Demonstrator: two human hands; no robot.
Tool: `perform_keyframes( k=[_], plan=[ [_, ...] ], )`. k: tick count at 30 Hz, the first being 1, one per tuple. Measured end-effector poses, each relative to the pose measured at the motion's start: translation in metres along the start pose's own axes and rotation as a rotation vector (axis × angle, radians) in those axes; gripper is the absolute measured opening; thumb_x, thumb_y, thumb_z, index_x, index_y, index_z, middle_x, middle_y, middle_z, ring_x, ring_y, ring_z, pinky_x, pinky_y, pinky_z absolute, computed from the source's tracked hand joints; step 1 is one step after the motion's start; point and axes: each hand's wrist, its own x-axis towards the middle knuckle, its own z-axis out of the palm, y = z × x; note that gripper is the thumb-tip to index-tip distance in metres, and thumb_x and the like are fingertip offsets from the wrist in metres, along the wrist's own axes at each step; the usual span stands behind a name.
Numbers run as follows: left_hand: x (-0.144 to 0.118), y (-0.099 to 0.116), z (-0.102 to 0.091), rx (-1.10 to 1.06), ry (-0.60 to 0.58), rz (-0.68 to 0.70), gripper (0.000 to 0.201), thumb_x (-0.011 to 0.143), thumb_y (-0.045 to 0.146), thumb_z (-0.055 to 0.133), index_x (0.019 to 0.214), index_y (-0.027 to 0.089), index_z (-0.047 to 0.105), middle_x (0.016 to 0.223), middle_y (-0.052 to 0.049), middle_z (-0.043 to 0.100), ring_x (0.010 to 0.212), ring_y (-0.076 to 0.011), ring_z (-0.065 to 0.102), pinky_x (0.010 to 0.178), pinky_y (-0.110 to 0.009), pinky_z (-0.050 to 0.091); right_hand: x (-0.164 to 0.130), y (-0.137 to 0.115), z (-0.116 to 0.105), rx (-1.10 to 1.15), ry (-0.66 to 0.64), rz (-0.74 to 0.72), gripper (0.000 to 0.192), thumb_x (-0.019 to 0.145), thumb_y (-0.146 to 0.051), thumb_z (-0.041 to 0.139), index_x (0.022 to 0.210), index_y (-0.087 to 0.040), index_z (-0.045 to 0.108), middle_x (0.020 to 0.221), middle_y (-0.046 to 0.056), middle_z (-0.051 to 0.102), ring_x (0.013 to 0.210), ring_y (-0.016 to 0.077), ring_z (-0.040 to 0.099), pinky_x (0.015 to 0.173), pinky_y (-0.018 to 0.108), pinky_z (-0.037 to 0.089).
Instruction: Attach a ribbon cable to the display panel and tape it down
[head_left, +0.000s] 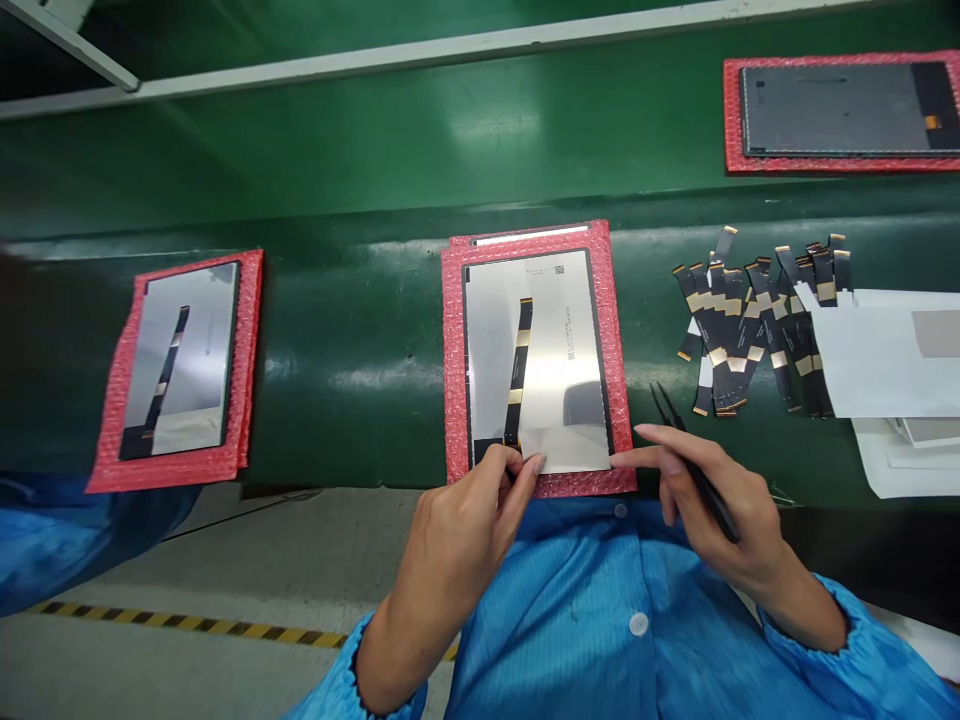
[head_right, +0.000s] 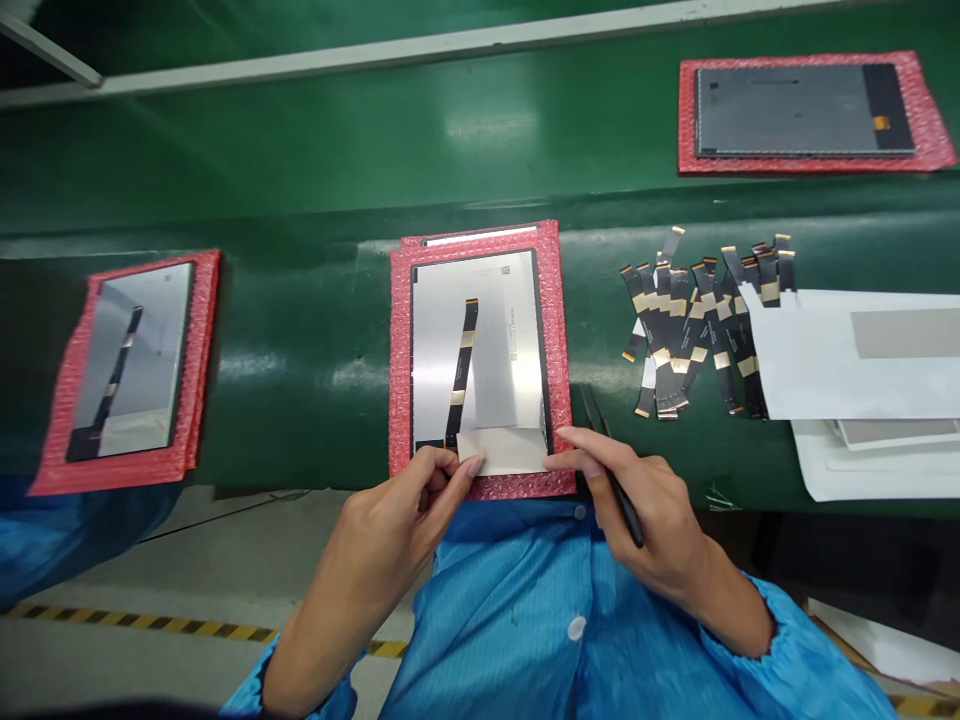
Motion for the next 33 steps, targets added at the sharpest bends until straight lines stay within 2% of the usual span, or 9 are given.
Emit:
perform_keyframes(
  k=[4,8,15,19,21,23,28,31,33],
  plan=[
    [0.002,0.001,0.0,0.016,0.012,0.013,0.039,0.097,0.057,0.038,0.084,0.027,0.059,0.061,0.011,0.065,0.039,-0.0055,0.056,0.042,-0.017,0.039,0.005,0.0,0.001,-0.102,-0.084,-0.078,0.05,0.096,-0.02,0.05,0.136,-0.049,0.045,0.109,-0.009,0.078,0.067,0.0225,0.079,0.055,0.034,0.064],
    [0.002,0.0,0.0,0.019,0.011,0.015,0.038,0.097,0.056,0.038,0.084,0.027,0.059,0.06,0.011,0.065,0.038,-0.0054,0.055,0.041,-0.017,0.038,0.009,0.001,0.004,-0.158,-0.096,-0.066,0.046,0.097,-0.024,0.048,0.136,-0.047,0.045,0.116,-0.01,0.074,0.077,0.0231,0.079,0.057,0.034,0.062],
    [0.0,0.001,-0.002,0.001,-0.026,-0.008,0.031,0.096,0.053,0.044,0.085,0.028,0.06,0.062,0.005,0.069,0.04,-0.0088,0.057,0.041,-0.02,0.037,0.005,0.003,0.01,-0.244,-0.031,-0.05,0.052,0.095,-0.031,0.055,0.144,-0.039,0.039,0.137,-0.006,0.063,0.045,0.0155,0.064,0.043,0.034,0.055],
    [0.001,0.005,-0.002,0.018,-0.011,-0.014,0.016,0.094,0.045,0.055,0.084,0.033,0.059,0.062,0.002,0.07,0.039,-0.0093,0.055,0.039,-0.023,0.036,0.003,0.006,0.013,-0.253,-0.013,-0.187,0.065,0.092,-0.022,0.063,0.145,-0.049,0.035,0.133,-0.012,0.065,0.063,0.0193,0.076,0.057,0.033,0.063],
    [0.001,0.006,-0.001,0.052,0.014,-0.005,0.015,0.093,0.044,0.057,0.082,0.033,0.059,0.06,0.003,0.069,0.038,-0.0099,0.053,0.038,-0.024,0.033,0.003,0.009,0.014,-0.281,-0.064,-0.265,0.072,0.092,-0.019,0.064,0.148,-0.05,0.03,0.133,-0.013,0.064,0.08,0.0226,0.08,0.067,0.034,0.064],
    [0.001,0.008,0.001,0.105,0.049,-0.002,0.017,0.092,0.045,0.058,0.08,0.032,0.058,0.057,0.003,0.068,0.037,-0.011,0.053,0.036,-0.025,0.03,0.004,0.012,0.014,-0.325,-0.111,-0.31,0.074,0.094,-0.019,0.062,0.15,-0.048,0.025,0.135,-0.012,0.063,0.087,0.0241,0.08,0.067,0.034,0.064],
    [-0.002,0.011,0.004,0.241,0.14,-0.026,0.024,0.09,0.051,0.06,0.075,0.031,0.059,0.053,0.002,0.064,0.04,-0.0125,0.055,0.035,-0.026,0.024,0.005,0.015,0.015,-0.398,-0.105,-0.345,0.069,0.095,-0.021,0.062,0.152,-0.041,0.028,0.129,-0.006,0.069,0.078,0.0226,0.08,0.063,0.034,0.065],
    [-0.005,0.006,0.003,0.337,0.226,-0.078,0.027,0.088,0.058,0.061,0.081,0.032,0.063,0.056,-0.001,0.065,0.045,-0.0149,0.059,0.035,-0.028,0.032,0.005,0.016,0.015,-0.394,-0.092,-0.354,0.066,0.095,-0.022,0.061,0.151,-0.039,0.032,0.124,-0.005,0.072,0.074,0.0214,0.079,0.063,0.033,0.064],
    [-0.006,0.001,0.003,0.377,0.287,-0.062,0.023,0.089,0.056,0.061,0.093,0.034,0.066,0.067,-0.004,0.072,0.056,-0.0184,0.066,0.04,-0.032,0.045,0.004,0.017,0.016,-0.377,-0.088,-0.354,0.065,0.095,-0.022,0.061,0.15,-0.041,0.032,0.125,-0.007,0.071,0.076,0.0211,0.079,0.062,0.032,0.064]
  ],
)
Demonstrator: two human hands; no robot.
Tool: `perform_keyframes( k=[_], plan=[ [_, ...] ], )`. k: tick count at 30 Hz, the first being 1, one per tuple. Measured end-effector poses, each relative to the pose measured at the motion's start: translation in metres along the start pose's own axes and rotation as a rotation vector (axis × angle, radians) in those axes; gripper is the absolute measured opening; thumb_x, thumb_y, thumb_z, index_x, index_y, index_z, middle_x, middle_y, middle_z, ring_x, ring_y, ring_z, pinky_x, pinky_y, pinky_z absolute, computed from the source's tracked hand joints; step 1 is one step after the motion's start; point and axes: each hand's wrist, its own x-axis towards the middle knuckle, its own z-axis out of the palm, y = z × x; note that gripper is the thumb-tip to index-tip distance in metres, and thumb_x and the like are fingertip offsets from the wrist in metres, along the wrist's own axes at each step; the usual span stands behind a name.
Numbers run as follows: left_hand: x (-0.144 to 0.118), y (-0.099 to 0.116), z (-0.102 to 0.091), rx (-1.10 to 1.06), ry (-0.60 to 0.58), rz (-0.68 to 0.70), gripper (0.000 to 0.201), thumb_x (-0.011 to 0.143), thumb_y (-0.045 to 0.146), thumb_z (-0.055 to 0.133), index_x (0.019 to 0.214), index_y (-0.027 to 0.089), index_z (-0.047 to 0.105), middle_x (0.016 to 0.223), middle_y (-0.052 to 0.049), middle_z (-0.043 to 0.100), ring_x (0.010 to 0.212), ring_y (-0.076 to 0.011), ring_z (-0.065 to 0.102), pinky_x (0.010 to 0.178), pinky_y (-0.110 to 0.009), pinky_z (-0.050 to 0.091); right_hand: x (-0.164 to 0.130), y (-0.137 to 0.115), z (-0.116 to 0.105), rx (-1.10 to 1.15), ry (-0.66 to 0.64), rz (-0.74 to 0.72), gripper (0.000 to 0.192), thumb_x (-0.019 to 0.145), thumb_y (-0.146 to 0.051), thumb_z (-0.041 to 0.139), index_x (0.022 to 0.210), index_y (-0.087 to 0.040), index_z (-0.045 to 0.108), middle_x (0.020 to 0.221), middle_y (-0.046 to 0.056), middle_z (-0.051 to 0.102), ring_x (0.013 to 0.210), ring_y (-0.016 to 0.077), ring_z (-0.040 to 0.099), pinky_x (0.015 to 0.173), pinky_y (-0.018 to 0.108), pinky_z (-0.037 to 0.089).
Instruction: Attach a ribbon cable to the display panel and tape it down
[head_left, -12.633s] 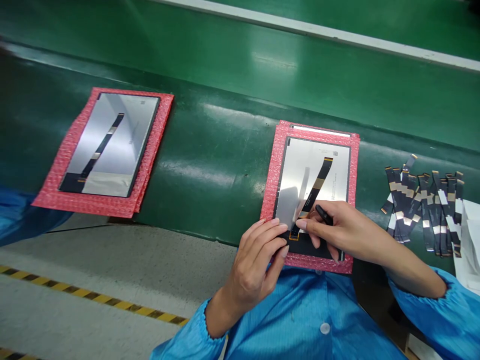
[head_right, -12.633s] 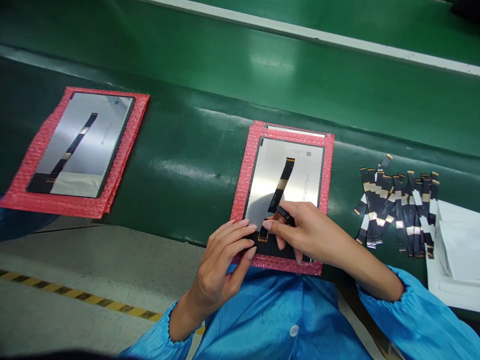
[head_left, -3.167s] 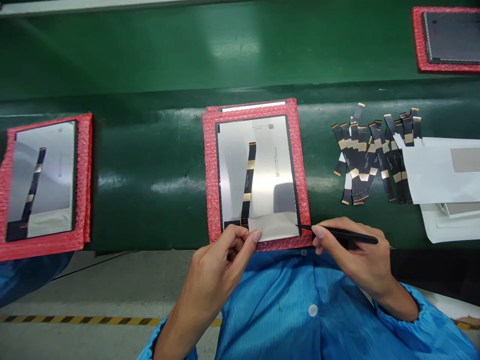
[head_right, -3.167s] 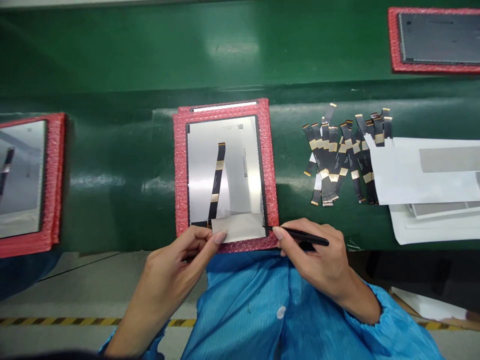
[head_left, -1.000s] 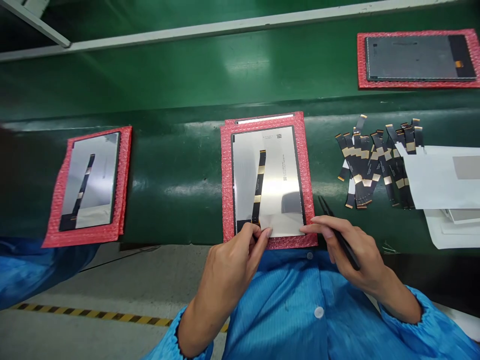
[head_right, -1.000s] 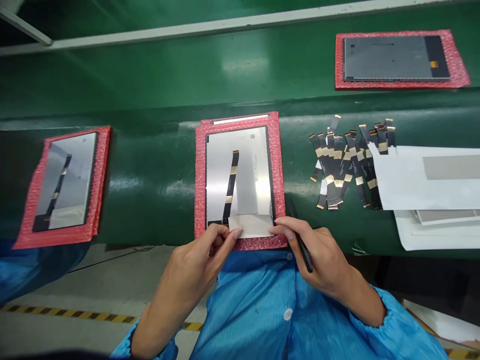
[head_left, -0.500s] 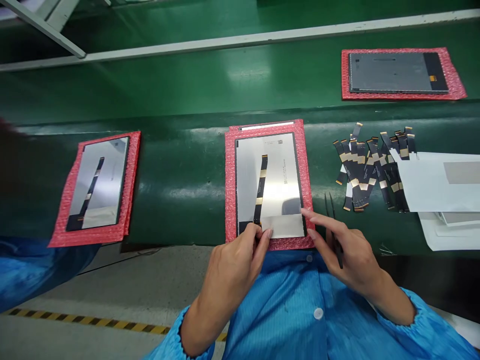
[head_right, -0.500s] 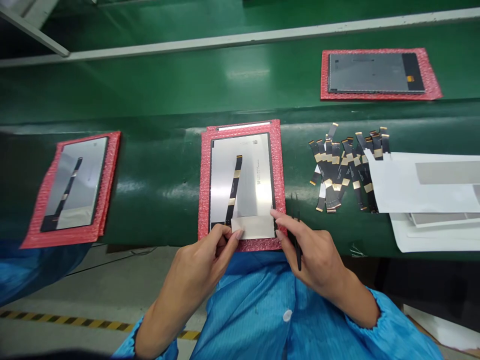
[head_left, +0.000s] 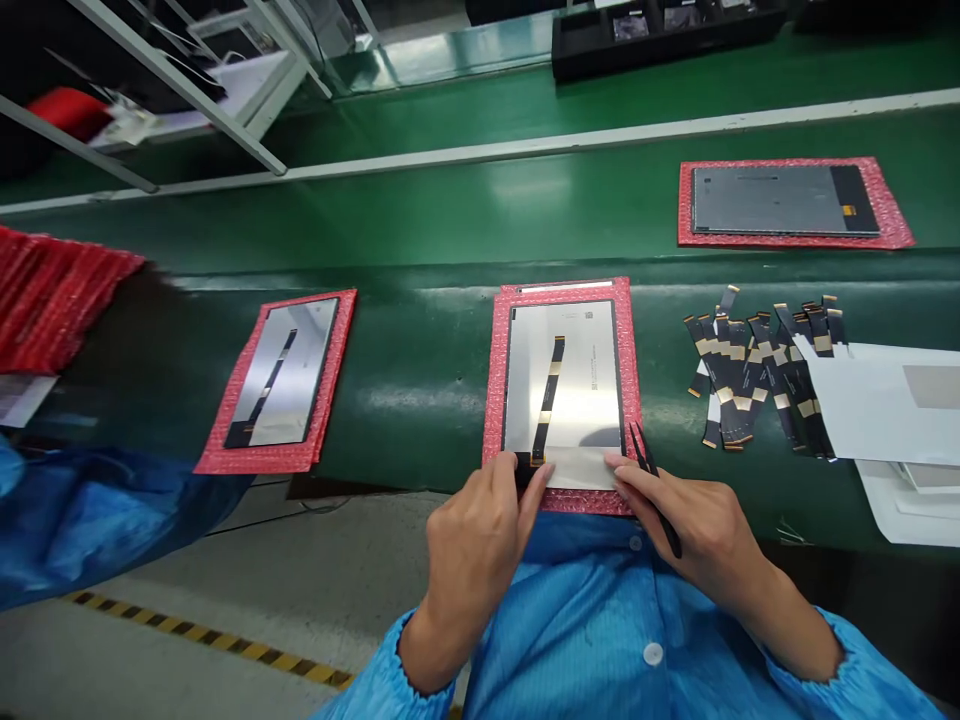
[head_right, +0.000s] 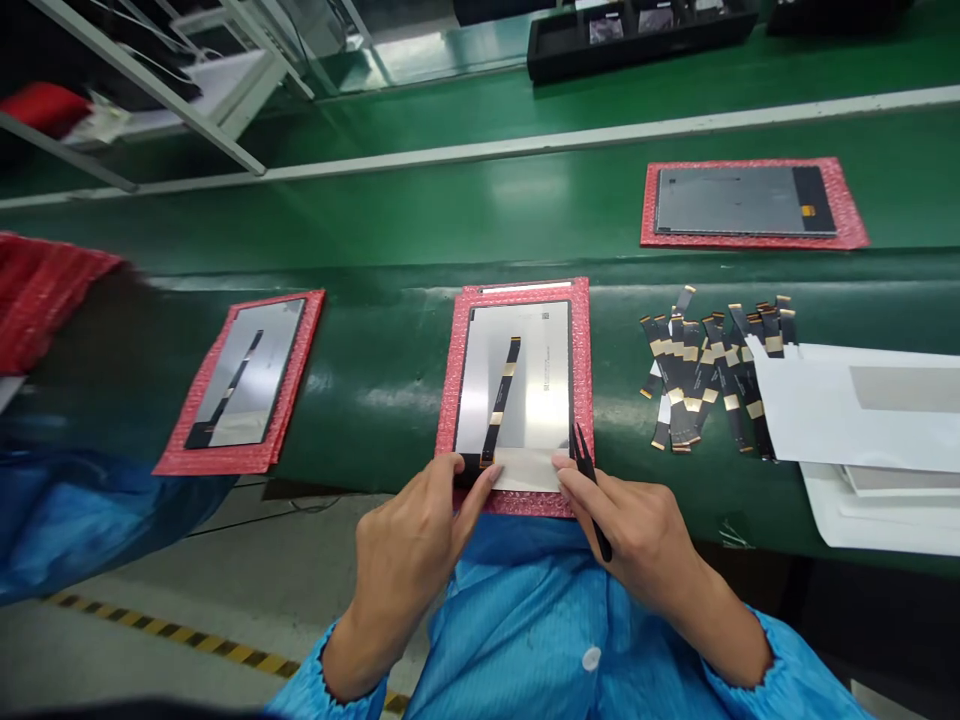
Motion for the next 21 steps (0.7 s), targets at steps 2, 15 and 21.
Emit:
perform_keyframes(
  k=[2,15,21],
  plan=[
    [0.0,-0.002,0.003,-0.033,0.061,0.107,0.021,0.092,0.045,0.061,0.111,0.037,0.065,0.091,-0.006,0.077,0.078,-0.022,0.073,0.06,-0.038,0.06,-0.001,0.001,0.002,0.01,0.004,-0.004,0.065,0.094,-0.022,0.06,0.149,-0.043,0.033,0.128,-0.009,0.069,0.079,0.0211,0.08,0.063,0.031,0.065],
    [0.0,0.007,0.021,-0.042,0.049,0.462,0.058,0.096,0.052,0.051,0.149,0.032,0.038,0.154,0.003,0.047,0.144,-0.0203,0.045,0.115,-0.041,0.046,-0.007,0.01,0.009,-0.002,0.038,-0.013,0.06,0.092,-0.023,0.064,0.146,-0.038,0.043,0.127,-0.007,0.07,0.082,0.0235,0.08,0.068,0.033,0.067],
    [-0.015,-0.025,0.027,-0.021,0.049,0.393,0.051,0.102,0.05,0.038,0.149,0.029,0.04,0.16,-0.002,0.038,0.146,-0.0219,0.041,0.12,-0.042,0.033,-0.006,0.009,0.008,0.003,0.046,-0.005,0.059,0.093,-0.026,0.062,0.147,-0.04,0.041,0.126,-0.009,0.07,0.078,0.0229,0.08,0.062,0.033,0.067]
  ],
)
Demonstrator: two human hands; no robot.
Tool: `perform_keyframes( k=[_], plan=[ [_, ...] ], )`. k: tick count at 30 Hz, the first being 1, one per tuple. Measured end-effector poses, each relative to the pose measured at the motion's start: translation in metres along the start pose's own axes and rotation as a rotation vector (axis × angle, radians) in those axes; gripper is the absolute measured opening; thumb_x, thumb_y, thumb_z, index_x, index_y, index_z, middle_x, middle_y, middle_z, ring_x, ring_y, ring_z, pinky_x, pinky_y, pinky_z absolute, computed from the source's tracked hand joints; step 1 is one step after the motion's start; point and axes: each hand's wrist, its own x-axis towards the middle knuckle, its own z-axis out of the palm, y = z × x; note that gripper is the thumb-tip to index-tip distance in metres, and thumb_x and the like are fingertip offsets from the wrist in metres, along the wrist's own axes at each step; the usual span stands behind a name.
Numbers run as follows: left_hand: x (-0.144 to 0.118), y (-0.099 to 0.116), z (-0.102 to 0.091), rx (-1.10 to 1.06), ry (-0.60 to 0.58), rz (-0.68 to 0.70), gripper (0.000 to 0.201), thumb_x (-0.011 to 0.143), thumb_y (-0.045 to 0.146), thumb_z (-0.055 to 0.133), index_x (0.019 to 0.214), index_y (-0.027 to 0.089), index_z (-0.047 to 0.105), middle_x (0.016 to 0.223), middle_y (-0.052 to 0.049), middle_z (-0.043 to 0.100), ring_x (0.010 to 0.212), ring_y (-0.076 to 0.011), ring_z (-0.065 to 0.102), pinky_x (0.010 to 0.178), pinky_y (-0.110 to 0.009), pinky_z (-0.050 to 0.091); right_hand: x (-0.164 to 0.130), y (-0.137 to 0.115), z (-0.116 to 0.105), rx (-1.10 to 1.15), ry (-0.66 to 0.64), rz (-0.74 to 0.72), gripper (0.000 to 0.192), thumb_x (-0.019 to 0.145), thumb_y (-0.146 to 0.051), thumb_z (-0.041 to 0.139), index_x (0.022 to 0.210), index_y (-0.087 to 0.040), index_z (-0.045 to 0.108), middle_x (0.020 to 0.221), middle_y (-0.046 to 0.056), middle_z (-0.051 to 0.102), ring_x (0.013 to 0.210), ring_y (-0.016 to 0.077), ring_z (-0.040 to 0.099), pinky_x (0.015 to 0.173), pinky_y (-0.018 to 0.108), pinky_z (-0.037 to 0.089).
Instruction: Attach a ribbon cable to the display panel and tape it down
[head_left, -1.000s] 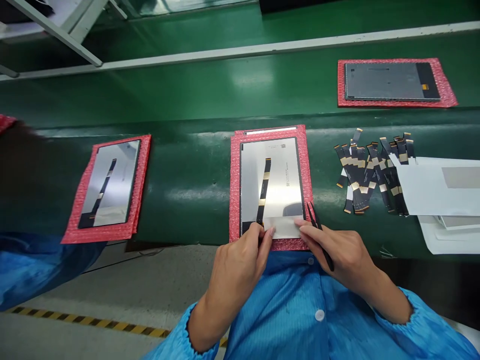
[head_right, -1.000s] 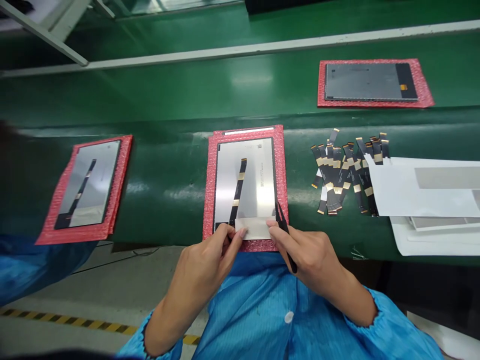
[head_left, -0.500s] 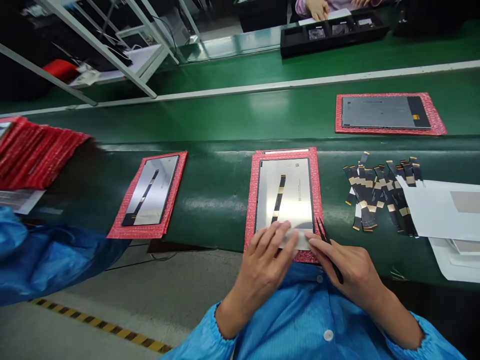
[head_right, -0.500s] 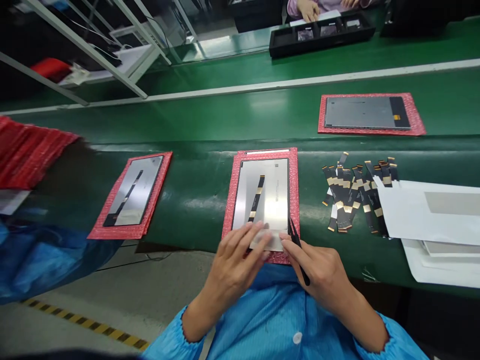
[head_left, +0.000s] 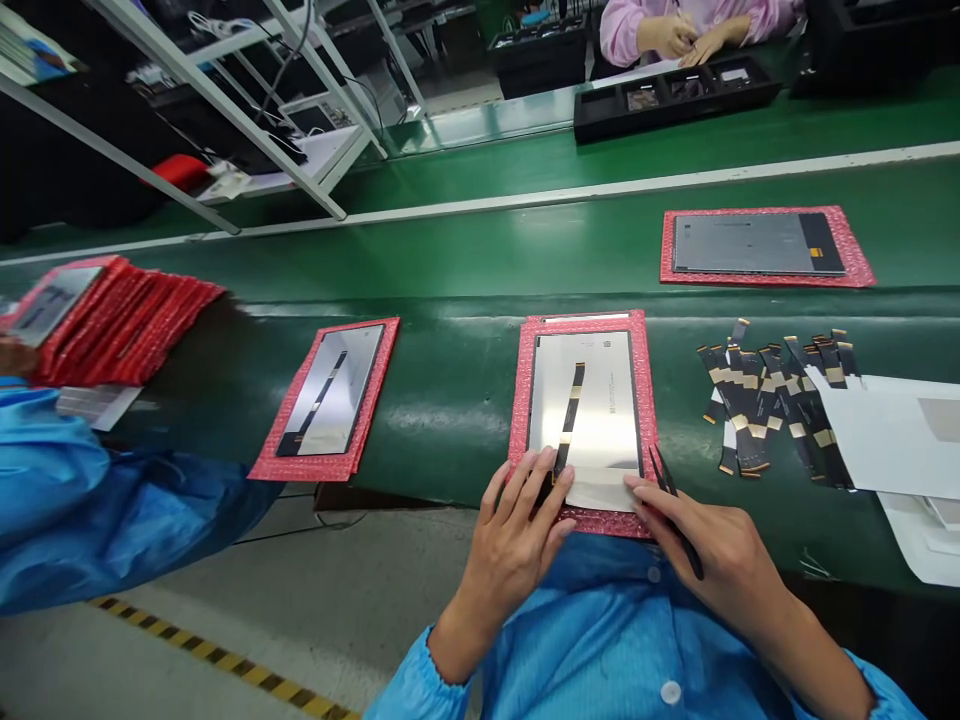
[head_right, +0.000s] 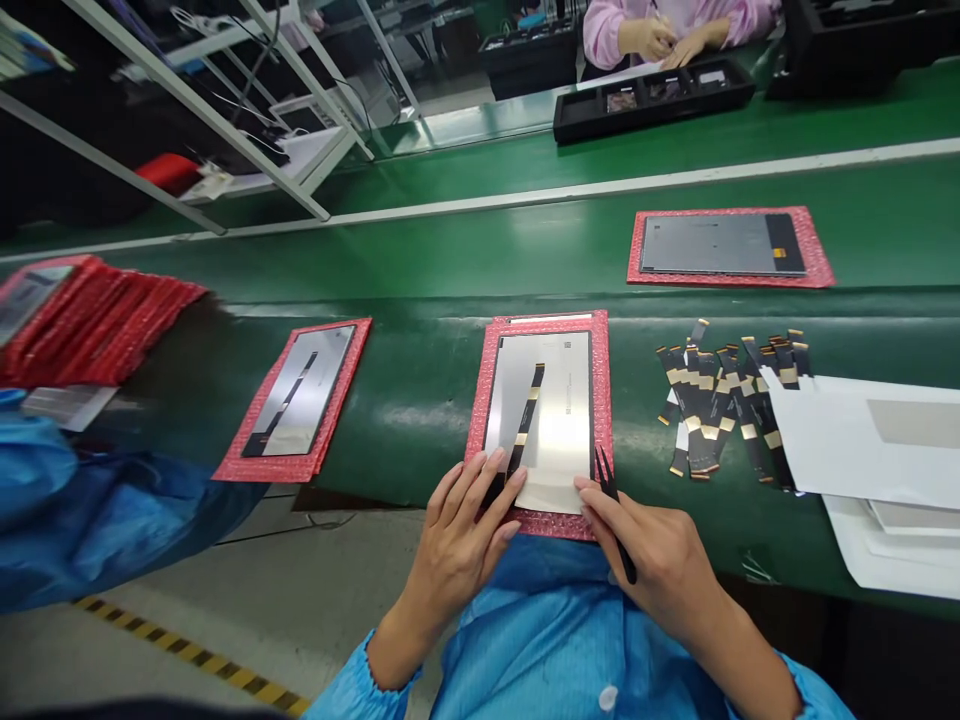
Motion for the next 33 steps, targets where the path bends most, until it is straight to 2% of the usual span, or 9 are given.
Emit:
perform_keyframes(
  k=[2,8,16,20,24,26,30,33],
  plan=[
    [-0.003,0.0,0.001,-0.012,0.001,0.0,0.052,0.102,0.051,0.036,0.149,0.029,0.039,0.16,-0.004,0.037,0.147,-0.0224,0.039,0.12,-0.043,0.033,0.0,0.001,0.0,-0.009,0.009,0.0,0.058,0.093,-0.028,0.061,0.146,-0.04,0.042,0.125,-0.009,0.071,0.075,0.0222,0.08,0.06,0.033,0.066],
    [-0.009,0.008,0.001,-0.035,0.025,0.149,0.055,0.098,0.056,0.044,0.148,0.034,0.04,0.157,-0.002,0.042,0.146,-0.0211,0.039,0.121,-0.042,0.031,0.001,0.0,0.001,-0.025,0.055,-0.037,0.054,0.094,-0.028,0.061,0.144,-0.038,0.045,0.125,-0.008,0.071,0.074,0.0217,0.08,0.061,0.033,0.067],
    [-0.035,0.006,0.007,-0.101,0.08,0.033,0.05,0.101,0.048,0.04,0.146,0.027,0.045,0.148,0.001,0.055,0.139,-0.0195,0.05,0.123,-0.041,0.03,0.0,0.002,0.002,-0.002,0.034,-0.016,0.056,0.092,-0.027,0.062,0.144,-0.039,0.045,0.126,-0.007,0.071,0.074,0.0232,0.08,0.062,0.034,0.068],
    [-0.03,0.011,0.009,-0.122,0.101,0.035,0.052,0.102,0.049,0.037,0.146,0.023,0.044,0.149,0.002,0.053,0.141,-0.0183,0.047,0.125,-0.04,0.028,-0.002,0.003,0.003,-0.009,0.034,-0.035,0.057,0.092,-0.027,0.062,0.144,-0.039,0.044,0.127,-0.006,0.07,0.076,0.0236,0.08,0.063,0.034,0.067],
    [-0.013,0.016,0.008,-0.093,0.074,0.115,0.057,0.101,0.054,0.038,0.148,0.021,0.042,0.154,0.004,0.046,0.144,-0.0194,0.044,0.125,-0.042,0.031,-0.004,0.006,0.004,-0.018,0.044,-0.043,0.055,0.092,-0.027,0.063,0.143,-0.037,0.047,0.127,-0.003,0.07,0.078,0.0248,0.08,0.064,0.035,0.068],
    [-0.008,0.017,0.008,-0.067,0.07,0.133,0.056,0.1,0.054,0.041,0.147,0.024,0.042,0.154,0.005,0.045,0.145,-0.0193,0.044,0.123,-0.043,0.037,-0.004,0.007,0.005,-0.019,0.06,-0.045,0.055,0.091,-0.027,0.064,0.142,-0.036,0.048,0.127,-0.003,0.071,0.08,0.025,0.08,0.065,0.034,0.068],
    [-0.01,0.017,0.012,-0.005,0.087,0.095,0.047,0.096,0.054,0.047,0.141,0.039,0.048,0.152,0.01,0.047,0.15,-0.0178,0.037,0.116,-0.042,0.049,-0.003,0.007,0.005,-0.019,0.073,-0.059,0.057,0.088,-0.027,0.066,0.141,-0.037,0.049,0.124,-0.004,0.072,0.079,0.0254,0.081,0.064,0.033,0.069],
    [-0.017,0.018,0.019,0.053,0.107,0.068,0.053,0.092,0.056,0.05,0.142,0.038,0.048,0.155,0.011,0.042,0.154,-0.0166,0.025,0.116,-0.041,0.049,-0.001,0.006,0.005,-0.017,0.089,-0.059,0.056,0.088,-0.026,0.066,0.14,-0.038,0.051,0.124,-0.004,0.072,0.079,0.0262,0.081,0.064,0.034,0.07]
  ],
)
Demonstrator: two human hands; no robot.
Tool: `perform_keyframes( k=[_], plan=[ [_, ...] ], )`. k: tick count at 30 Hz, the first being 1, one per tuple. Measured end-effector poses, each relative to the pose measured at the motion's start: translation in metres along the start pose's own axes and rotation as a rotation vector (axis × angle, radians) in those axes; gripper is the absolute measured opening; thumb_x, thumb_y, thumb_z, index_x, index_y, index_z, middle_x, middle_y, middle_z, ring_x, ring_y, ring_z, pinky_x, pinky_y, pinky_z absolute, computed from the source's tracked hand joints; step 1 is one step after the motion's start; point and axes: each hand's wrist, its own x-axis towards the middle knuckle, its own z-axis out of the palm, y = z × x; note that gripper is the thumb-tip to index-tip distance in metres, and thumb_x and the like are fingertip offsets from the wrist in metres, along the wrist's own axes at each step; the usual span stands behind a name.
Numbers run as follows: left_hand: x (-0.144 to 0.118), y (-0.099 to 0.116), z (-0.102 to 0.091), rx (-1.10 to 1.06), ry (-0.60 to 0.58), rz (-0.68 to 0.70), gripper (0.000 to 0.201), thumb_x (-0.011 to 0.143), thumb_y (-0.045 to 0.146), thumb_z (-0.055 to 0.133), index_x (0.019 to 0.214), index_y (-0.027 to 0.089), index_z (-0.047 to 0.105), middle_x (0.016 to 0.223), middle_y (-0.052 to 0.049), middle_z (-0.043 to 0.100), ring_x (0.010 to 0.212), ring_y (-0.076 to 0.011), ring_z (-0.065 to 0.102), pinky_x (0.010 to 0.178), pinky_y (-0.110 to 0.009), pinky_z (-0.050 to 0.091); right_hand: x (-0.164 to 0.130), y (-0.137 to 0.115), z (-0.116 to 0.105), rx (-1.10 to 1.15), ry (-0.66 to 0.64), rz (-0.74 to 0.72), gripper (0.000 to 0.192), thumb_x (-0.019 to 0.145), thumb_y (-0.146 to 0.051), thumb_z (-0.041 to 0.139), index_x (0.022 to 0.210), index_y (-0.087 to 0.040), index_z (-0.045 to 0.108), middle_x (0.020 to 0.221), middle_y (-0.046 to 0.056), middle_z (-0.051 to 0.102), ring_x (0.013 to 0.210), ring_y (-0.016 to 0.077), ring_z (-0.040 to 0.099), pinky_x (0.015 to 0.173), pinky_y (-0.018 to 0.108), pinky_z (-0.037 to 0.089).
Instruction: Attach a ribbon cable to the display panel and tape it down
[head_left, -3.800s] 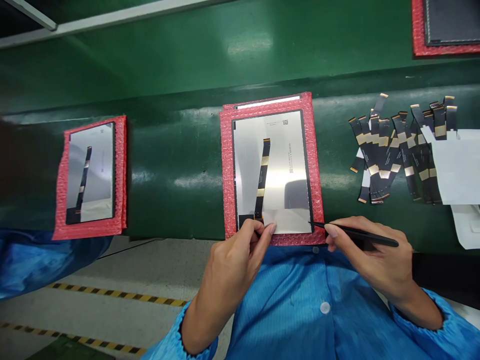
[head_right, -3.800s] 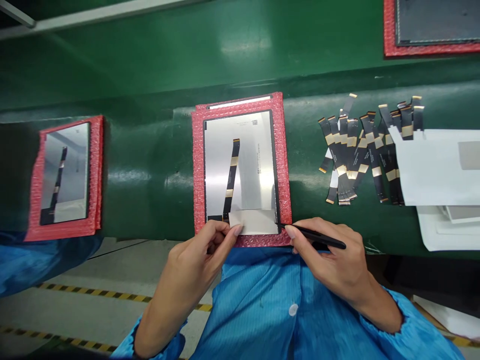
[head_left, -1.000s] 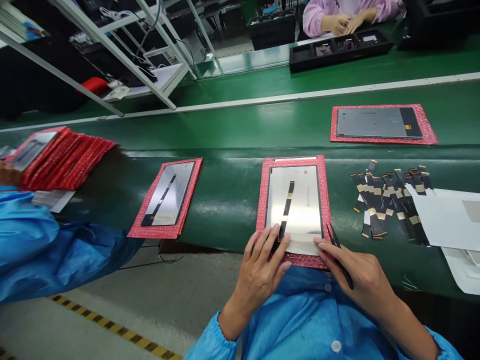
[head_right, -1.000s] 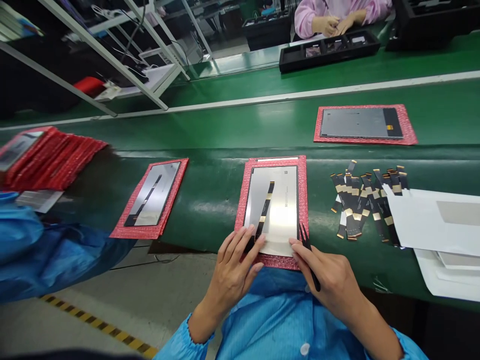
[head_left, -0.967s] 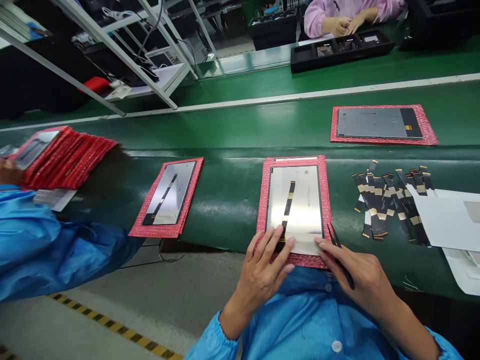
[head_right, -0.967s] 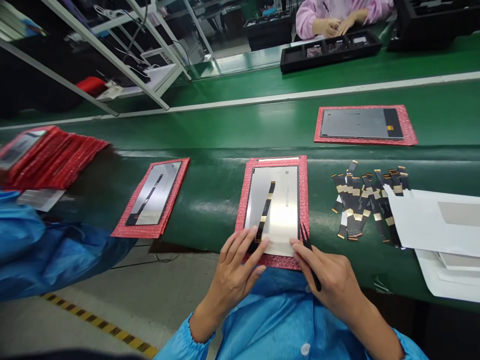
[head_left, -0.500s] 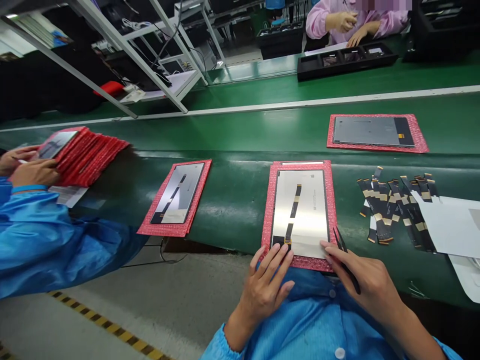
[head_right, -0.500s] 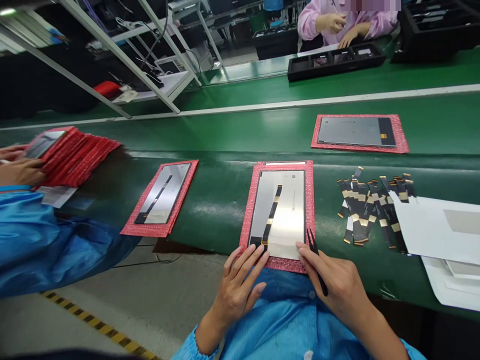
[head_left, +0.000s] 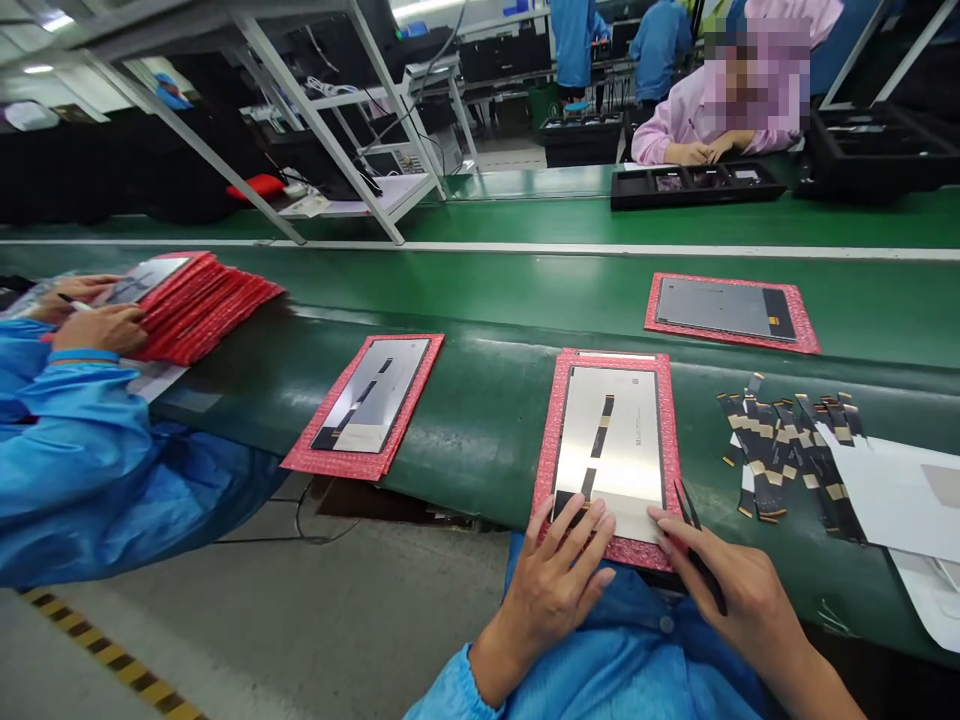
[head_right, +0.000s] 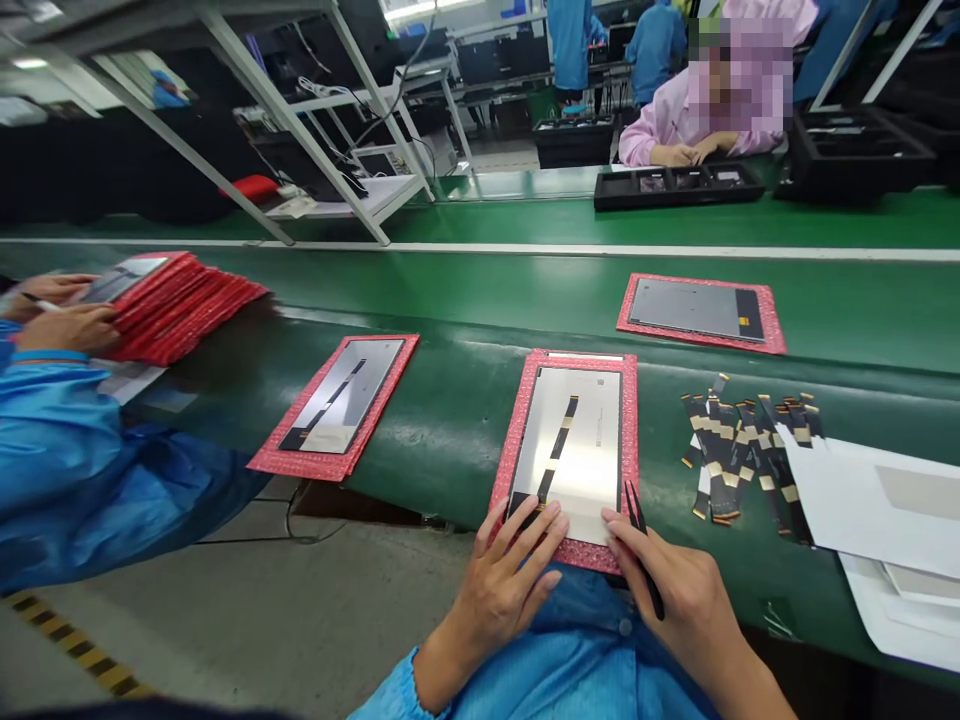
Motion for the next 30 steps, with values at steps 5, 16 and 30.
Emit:
perform_keyframes(
  k=[5,16,30],
  plan=[
    [-0.002,0.001,0.005,0.022,0.022,-0.014,0.059,0.087,0.058,0.056,0.142,0.039,0.048,0.152,0.01,0.046,0.156,-0.0169,0.018,0.123,-0.041,0.039,0.002,0.0,0.0,0.0,-0.001,-0.005,0.057,0.087,-0.027,0.066,0.14,-0.039,0.05,0.124,-0.006,0.071,0.082,0.0282,0.081,0.064,0.036,0.071],
    [0.001,-0.019,-0.002,0.014,0.059,-0.091,0.047,0.091,0.053,0.053,0.136,0.044,0.051,0.139,0.007,0.062,0.154,-0.0152,0.027,0.132,-0.036,0.026,0.002,0.006,0.003,0.005,0.021,-0.034,0.07,0.081,-0.033,0.067,0.143,-0.052,0.04,0.126,-0.017,0.066,0.08,0.0317,0.081,0.063,0.03,0.07],
    [0.103,-0.113,0.039,-0.684,0.034,-0.543,0.016,0.095,0.035,0.054,0.081,0.029,0.059,0.087,-0.002,0.066,0.091,-0.0138,0.061,0.089,-0.029,0.047,0.018,-0.003,0.001,0.057,0.137,-0.121,0.079,0.072,-0.027,0.069,0.139,-0.053,0.036,0.115,-0.015,0.068,0.064,0.0384,0.078,0.046,0.029,0.066]
  ],
)
